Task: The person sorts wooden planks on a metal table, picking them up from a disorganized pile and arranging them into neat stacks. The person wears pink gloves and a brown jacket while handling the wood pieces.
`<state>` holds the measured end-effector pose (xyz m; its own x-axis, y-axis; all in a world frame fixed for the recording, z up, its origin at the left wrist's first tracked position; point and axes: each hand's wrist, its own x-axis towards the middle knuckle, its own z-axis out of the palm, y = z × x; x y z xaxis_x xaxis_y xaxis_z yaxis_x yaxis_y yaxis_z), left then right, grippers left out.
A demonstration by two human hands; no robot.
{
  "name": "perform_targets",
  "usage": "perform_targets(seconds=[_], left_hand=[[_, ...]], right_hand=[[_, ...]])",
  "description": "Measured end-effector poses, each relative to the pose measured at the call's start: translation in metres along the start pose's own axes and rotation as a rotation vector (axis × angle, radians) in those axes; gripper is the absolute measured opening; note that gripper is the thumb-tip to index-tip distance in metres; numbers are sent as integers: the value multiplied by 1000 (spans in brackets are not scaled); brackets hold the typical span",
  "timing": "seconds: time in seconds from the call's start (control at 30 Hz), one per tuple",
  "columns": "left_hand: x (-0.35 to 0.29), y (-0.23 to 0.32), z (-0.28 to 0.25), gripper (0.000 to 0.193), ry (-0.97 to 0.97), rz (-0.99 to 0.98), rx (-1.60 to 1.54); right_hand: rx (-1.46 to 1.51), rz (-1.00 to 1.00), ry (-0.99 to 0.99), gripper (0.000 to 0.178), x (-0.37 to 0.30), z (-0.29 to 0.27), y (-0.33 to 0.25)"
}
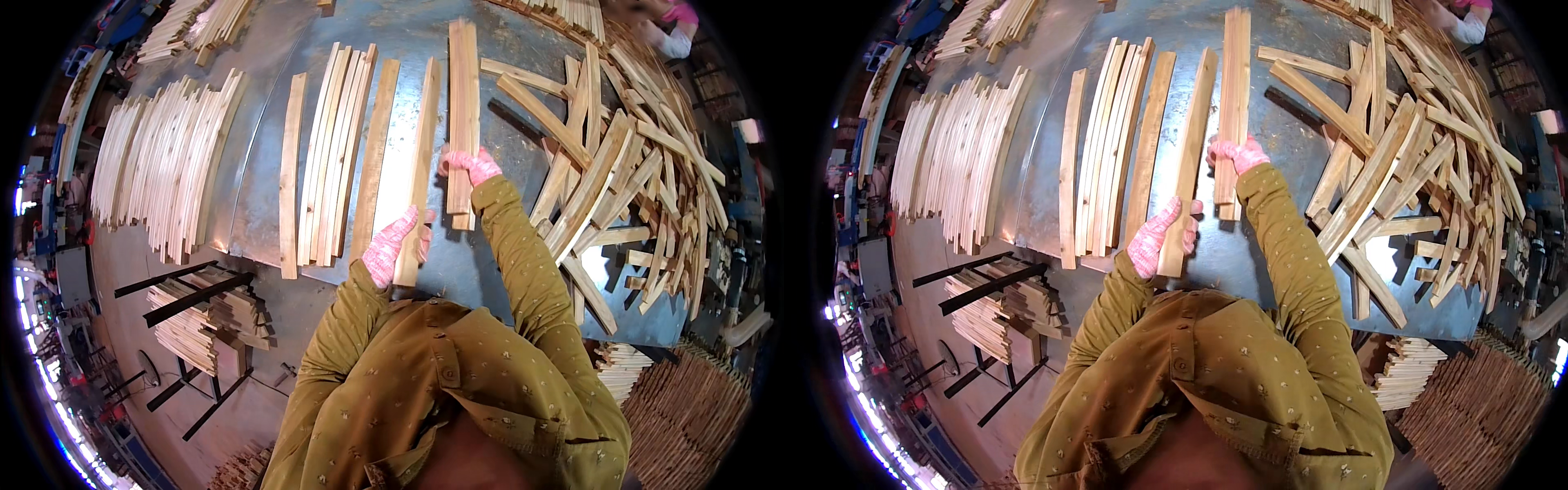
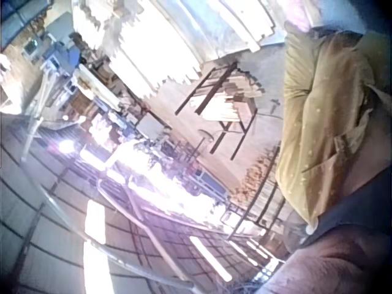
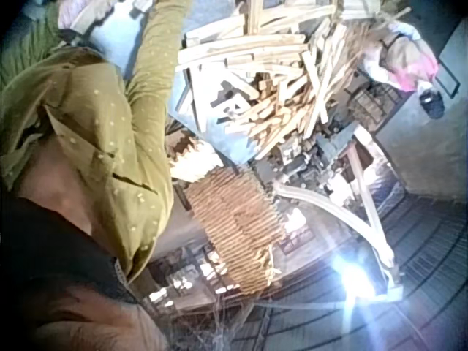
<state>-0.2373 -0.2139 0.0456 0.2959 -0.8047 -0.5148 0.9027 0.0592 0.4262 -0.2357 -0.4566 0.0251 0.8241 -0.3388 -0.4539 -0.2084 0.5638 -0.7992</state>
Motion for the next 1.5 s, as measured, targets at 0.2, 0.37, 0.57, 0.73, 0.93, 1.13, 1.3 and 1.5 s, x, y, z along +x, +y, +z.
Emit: perform_targets(seconds=[0.2,0.37,0.57,0.73,0.93,1.13,1.3,1.5], left_hand=[[30,-6,-41,50,546,63,223],[34,-1,-6,59,561,119,910],[55,-4,-12,100,470,176,828],[46,10,-7,97,271,62,313],[53,-12,-7,86,420,234,943],[28,-17,39,63,735,169,1258],[24,-2,25,60,366,170,1633],[11,18,-23,85,949,23,1934]], right_hand=[[32,97,95,47,-50,-3,34],[-242,126,270,64,-60,0,81],[-411,151,183,56,-83,-2,83],[318,238,3,50,-83,-24,60],[-485,25,138,52,-81,1,49],[-357,166,268,66,-56,12,51],[-494,97,251,98,-23,-15,87],[-385,110,235,101,-41,-2,67]])
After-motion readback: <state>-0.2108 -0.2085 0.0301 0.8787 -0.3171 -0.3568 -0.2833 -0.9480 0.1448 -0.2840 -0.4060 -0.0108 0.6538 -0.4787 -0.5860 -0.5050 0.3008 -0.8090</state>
